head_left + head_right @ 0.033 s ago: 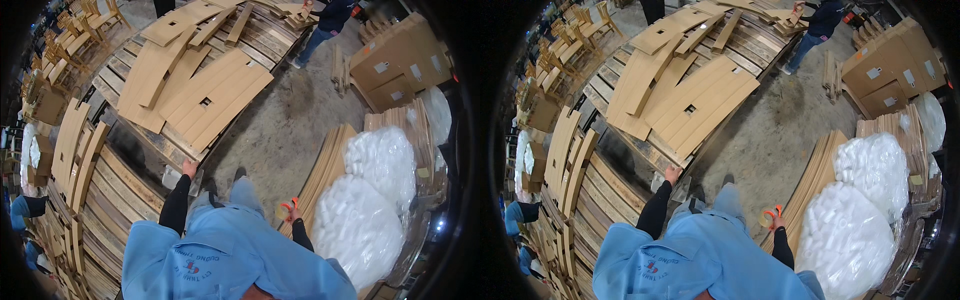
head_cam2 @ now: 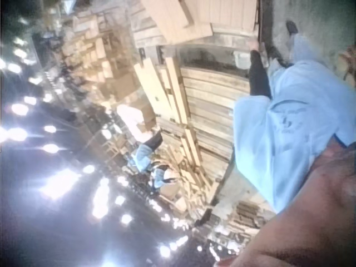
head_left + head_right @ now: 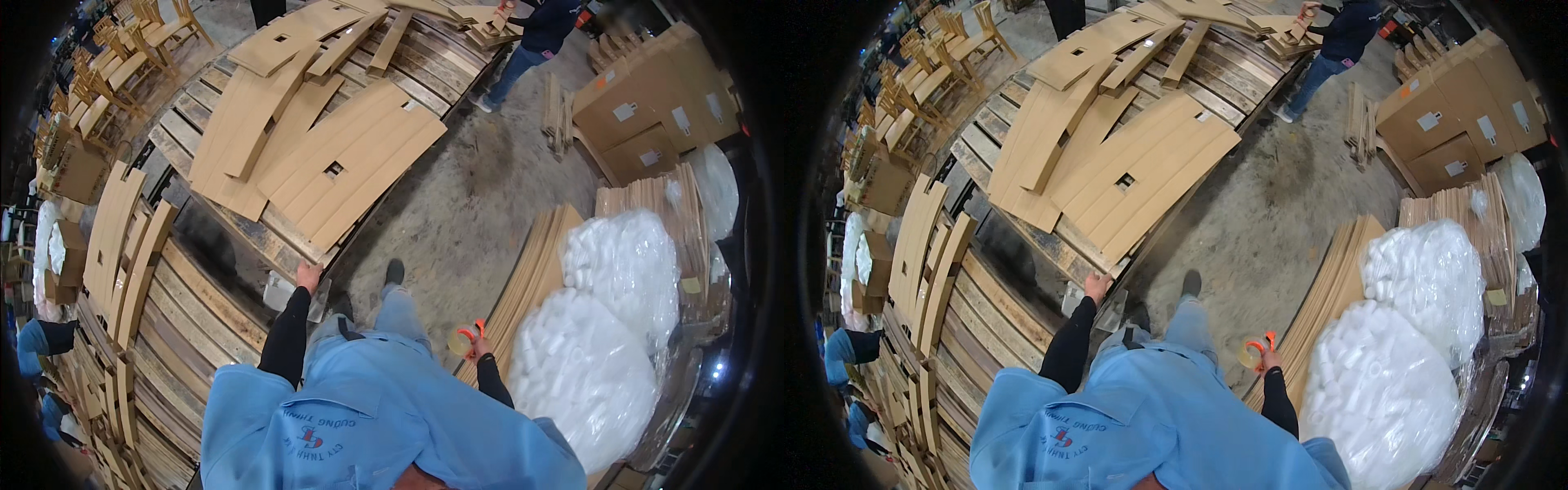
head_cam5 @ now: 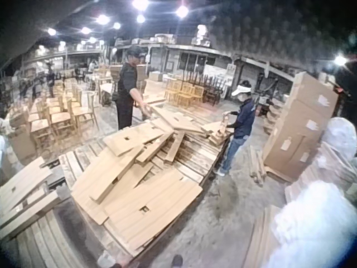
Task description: The person repeatedly picks up flat cardboard pieces, aligns them on a wooden pallet, and secures them with a handheld tape dispenser. The person works one piece at a time, folding and taping edges, then placing the finished unit aside. Other workers are visible in the background performing similar tasks.
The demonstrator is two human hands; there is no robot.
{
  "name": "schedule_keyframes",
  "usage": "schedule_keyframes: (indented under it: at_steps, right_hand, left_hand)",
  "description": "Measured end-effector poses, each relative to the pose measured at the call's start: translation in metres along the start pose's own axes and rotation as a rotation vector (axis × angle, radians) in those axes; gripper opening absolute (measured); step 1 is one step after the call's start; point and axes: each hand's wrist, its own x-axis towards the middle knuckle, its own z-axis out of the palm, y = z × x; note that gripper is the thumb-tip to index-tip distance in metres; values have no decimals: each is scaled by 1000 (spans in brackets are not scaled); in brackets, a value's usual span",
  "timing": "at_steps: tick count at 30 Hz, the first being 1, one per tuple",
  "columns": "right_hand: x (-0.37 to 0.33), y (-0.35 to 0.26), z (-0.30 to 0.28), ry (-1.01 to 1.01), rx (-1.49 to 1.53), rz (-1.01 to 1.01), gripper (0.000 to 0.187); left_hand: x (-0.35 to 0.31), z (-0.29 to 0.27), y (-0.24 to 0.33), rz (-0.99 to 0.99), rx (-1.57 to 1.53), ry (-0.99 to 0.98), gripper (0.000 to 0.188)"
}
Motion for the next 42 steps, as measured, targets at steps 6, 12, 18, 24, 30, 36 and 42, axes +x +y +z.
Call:
schedule_keyframes:
  at_steps: [6, 12, 18, 24, 30, 36, 42]
  right_hand:
    - [74, -162, 81, -155, -318, -191, 12]
    - [121, -341, 111, -219, -396, -386, 25]
    - [150, -465, 88, -159, -334, -396, 25]
    - [166, -493, 97, -160, -234, -418, 23]
    - [177, -413, 60, -351, -102, -49, 22]
    - [225, -406, 4, -209, -496, -31, 21]
    - [230, -570, 20, -7, -244, 59, 21]
  left_hand:
    - [47, 8, -23, -151, -119, 330, 91]
    - [66, 40, -5, -238, -123, 546, 86]
    - [81, 102, 77, -136, 88, 443, 72]
    - [185, 175, 207, -7, -201, 210, 97]
    - [259, 234, 365, -45, -262, 101, 121]
    - [382, 289, 471, -17, -445, 243, 128]
    - [458, 321, 516, -218, -557, 582, 117]
